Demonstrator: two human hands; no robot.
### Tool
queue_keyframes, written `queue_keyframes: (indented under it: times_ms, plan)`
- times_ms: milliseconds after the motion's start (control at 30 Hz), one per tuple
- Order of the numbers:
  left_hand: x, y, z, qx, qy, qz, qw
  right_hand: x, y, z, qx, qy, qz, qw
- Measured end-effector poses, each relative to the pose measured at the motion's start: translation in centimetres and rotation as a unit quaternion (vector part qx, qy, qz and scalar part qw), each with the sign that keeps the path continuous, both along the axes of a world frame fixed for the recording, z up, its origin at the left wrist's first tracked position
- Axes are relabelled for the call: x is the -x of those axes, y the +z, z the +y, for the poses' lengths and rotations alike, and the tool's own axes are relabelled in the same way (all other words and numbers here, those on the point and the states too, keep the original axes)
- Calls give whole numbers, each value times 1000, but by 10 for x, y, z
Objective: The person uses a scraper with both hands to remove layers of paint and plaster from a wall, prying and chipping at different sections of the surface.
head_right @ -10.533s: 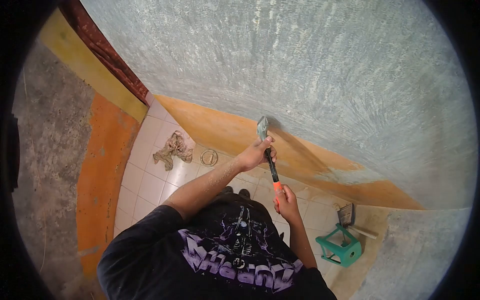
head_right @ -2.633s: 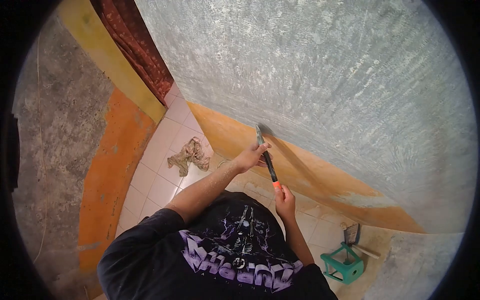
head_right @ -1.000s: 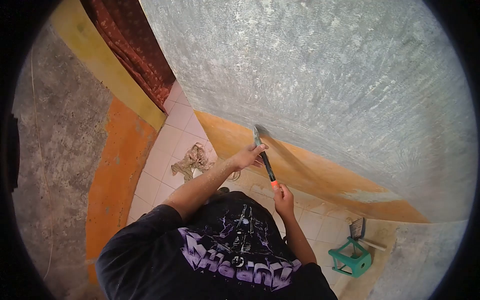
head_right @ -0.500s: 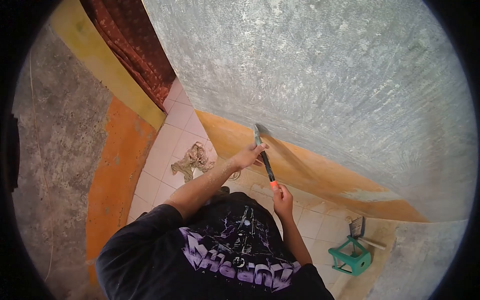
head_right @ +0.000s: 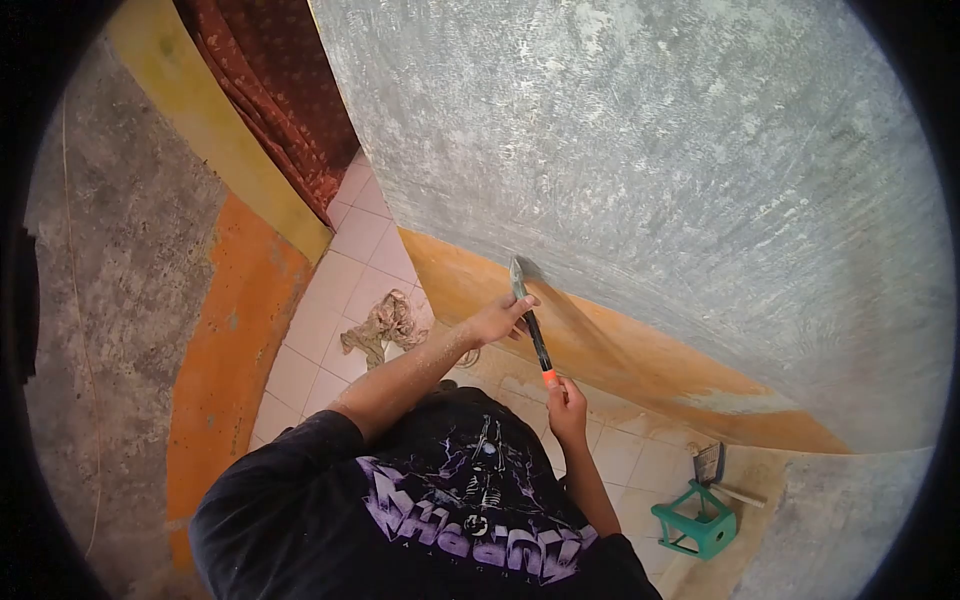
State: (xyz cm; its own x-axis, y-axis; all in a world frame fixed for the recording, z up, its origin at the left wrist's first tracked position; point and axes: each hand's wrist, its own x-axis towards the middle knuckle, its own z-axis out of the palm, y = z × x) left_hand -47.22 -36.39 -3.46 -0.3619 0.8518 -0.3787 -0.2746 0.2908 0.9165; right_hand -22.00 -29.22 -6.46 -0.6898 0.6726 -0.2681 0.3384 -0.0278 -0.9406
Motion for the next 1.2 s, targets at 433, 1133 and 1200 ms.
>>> queue_keyframes:
  times_ms: [433, 1133, 1200]
  plan:
    - [16, -10, -7, 9, -25, 47, 999, 12, -5, -9, -1, -11, -6, 1000]
    - [59, -17, -34, 7, -43, 60, 997, 44, -5, -33, -22, -19, -3, 1000]
    - [50, -16, -26, 9, -54, 59, 997, 41, 1, -31, -6, -25, -7, 1000]
